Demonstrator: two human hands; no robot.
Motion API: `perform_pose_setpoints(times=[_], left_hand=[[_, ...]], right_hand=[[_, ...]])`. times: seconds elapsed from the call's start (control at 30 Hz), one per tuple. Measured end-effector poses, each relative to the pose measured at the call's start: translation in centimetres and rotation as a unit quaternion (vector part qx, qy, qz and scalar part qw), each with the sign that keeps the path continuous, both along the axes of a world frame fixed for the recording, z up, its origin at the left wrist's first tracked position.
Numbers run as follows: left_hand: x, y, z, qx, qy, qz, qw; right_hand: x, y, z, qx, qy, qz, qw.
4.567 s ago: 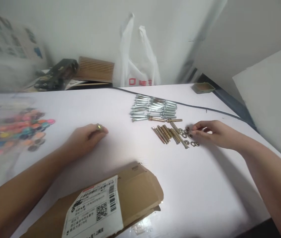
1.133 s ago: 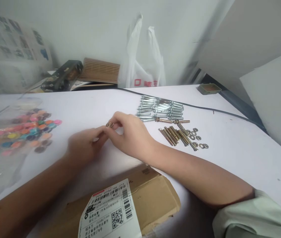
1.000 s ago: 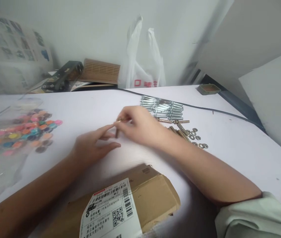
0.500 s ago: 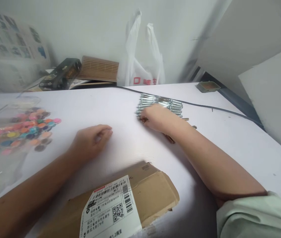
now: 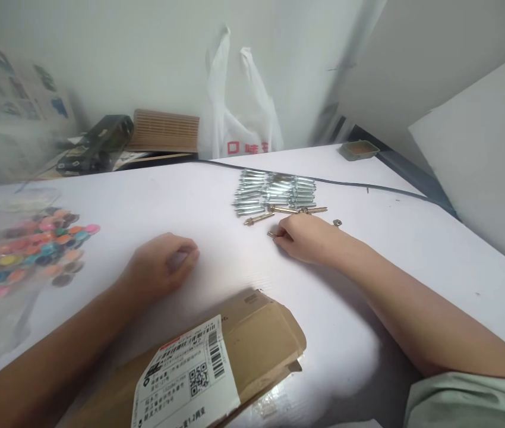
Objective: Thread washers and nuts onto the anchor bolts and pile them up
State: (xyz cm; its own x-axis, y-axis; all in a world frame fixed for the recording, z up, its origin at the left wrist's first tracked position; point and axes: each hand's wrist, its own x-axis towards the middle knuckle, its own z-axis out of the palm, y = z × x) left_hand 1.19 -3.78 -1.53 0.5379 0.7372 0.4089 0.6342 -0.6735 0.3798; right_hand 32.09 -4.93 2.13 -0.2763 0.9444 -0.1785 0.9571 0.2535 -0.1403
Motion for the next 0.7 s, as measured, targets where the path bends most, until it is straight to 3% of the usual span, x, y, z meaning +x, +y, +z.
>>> perform_pose_setpoints(times=[0.1,0.17,0.23,0.33,0.4,0.5,0.57,0.63,0.67,0.7], left_hand=[[1.0,-1.1,0.5,0.072,-0.018,-0.060,0.995],[1.7,-1.9,0.8,0.079,-0.007,-0.112,0.991],[2.1,-2.6,1.0,0.054,0.029,-0.160,0.985],[1.7,-2.7,0.8,0.031,0.063,-0.152,0.986],[1.0,-2.3,0.3,0.038,0.075,-0.140,0.987],[0.3,-1.4,-0.5,0.018,0.073,-0.125,0.989],[0.2,-0.9,-0.8,-0.014,0.070,-0.113,0.991],[0.2,-0.6,-0.8,-0.054,0.060,-0.090,0.993],[0.3,-0.6,-0.8,-0.080,0.051,-0.068,0.993],[0.3,-0.5,-0.7,-0.109,0.039,-0.038,0.993]], right_hand=[[-2.1,-0.7,1.7,-0.003,0.048,0.087,0.995],[-4.3,-1.3,3.1,-0.034,0.080,0.137,0.987],[-6.5,-1.7,3.9,-0.086,0.099,0.135,0.982],[-8.5,-1.2,3.4,-0.131,0.143,0.135,0.972],[-8.9,-0.6,2.3,-0.167,0.229,0.091,0.955],[-8.6,-0.1,1.2,-0.265,0.377,0.006,0.887],[-7.5,-0.4,1.5,-0.327,0.463,-0.023,0.824],[-5.0,-1.1,2.3,-0.340,0.534,-0.032,0.773],[-3.2,-1.4,2.7,-0.323,0.556,-0.033,0.765],[-1.2,-1.8,3.0,-0.247,0.553,-0.040,0.794]])
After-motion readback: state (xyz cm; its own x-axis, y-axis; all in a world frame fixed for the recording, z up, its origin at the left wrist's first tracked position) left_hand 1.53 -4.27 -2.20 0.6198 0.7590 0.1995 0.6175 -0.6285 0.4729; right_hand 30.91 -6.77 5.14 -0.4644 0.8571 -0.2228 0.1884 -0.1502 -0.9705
